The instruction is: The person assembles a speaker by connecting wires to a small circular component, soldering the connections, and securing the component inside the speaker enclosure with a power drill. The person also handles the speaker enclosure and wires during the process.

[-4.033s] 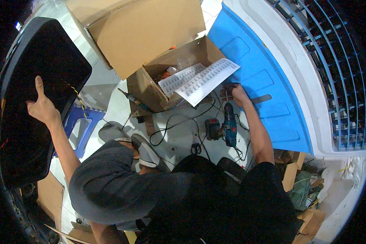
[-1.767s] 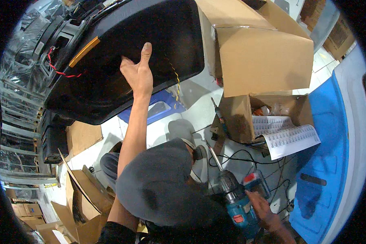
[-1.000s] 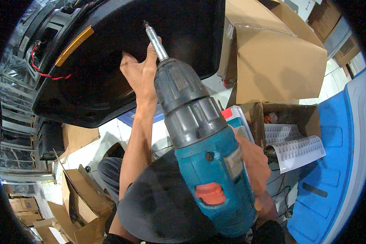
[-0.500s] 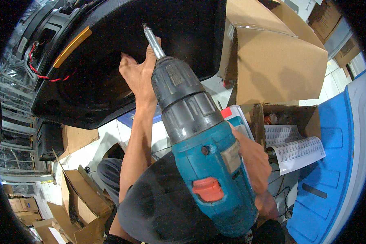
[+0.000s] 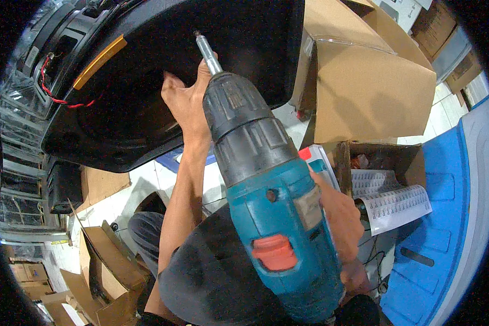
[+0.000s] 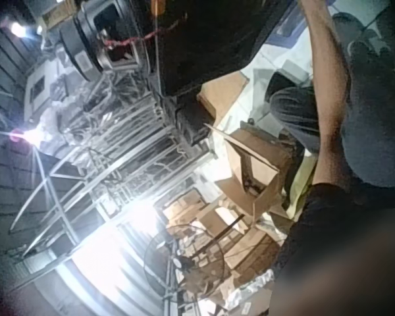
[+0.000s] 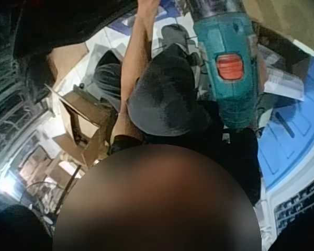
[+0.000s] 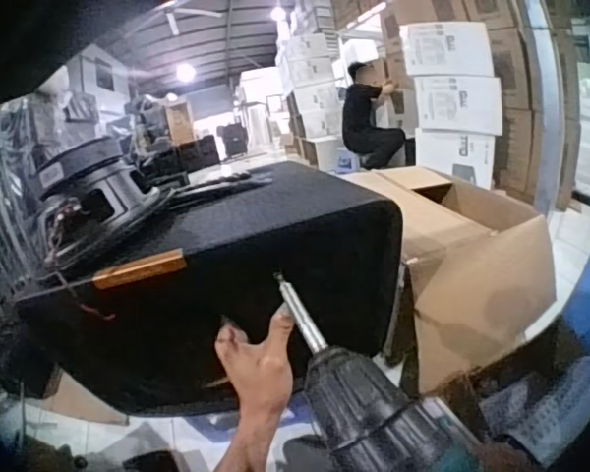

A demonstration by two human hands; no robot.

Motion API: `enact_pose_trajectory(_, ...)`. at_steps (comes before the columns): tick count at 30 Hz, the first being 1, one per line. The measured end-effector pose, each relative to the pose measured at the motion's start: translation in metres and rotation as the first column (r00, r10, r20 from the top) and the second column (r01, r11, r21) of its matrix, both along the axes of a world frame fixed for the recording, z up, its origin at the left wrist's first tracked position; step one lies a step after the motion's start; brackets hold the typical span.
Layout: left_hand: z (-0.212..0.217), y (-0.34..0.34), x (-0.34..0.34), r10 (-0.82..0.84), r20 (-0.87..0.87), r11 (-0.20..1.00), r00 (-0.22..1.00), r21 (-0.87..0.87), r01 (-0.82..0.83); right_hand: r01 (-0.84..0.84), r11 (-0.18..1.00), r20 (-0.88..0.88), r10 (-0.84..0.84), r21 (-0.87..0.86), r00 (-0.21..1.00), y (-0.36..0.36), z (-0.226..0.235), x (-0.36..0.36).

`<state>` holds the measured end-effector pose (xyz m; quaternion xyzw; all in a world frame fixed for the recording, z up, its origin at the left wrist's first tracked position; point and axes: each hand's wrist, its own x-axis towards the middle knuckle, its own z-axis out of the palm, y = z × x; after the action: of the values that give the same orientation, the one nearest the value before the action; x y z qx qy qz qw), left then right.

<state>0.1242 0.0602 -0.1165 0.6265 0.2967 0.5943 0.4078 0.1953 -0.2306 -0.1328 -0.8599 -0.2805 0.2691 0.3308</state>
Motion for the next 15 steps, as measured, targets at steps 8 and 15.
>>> enact_pose_trajectory(8, 0.008, -0.006, 0.003, 0.01, 0.076, 0.992, 0.997, 0.126, -0.019, 0.285, 0.946, -0.454, -0.19, 0.151, 0.871, -0.015, 0.0, -0.005)
enact_pose_trajectory(15, 0.012, -0.009, 0.001, 0.025, 0.038, 0.992, 0.999, 0.121, -0.03, 0.279, 0.921, -0.353, -0.174, 0.273, 0.919, -0.027, -0.006, -0.009)
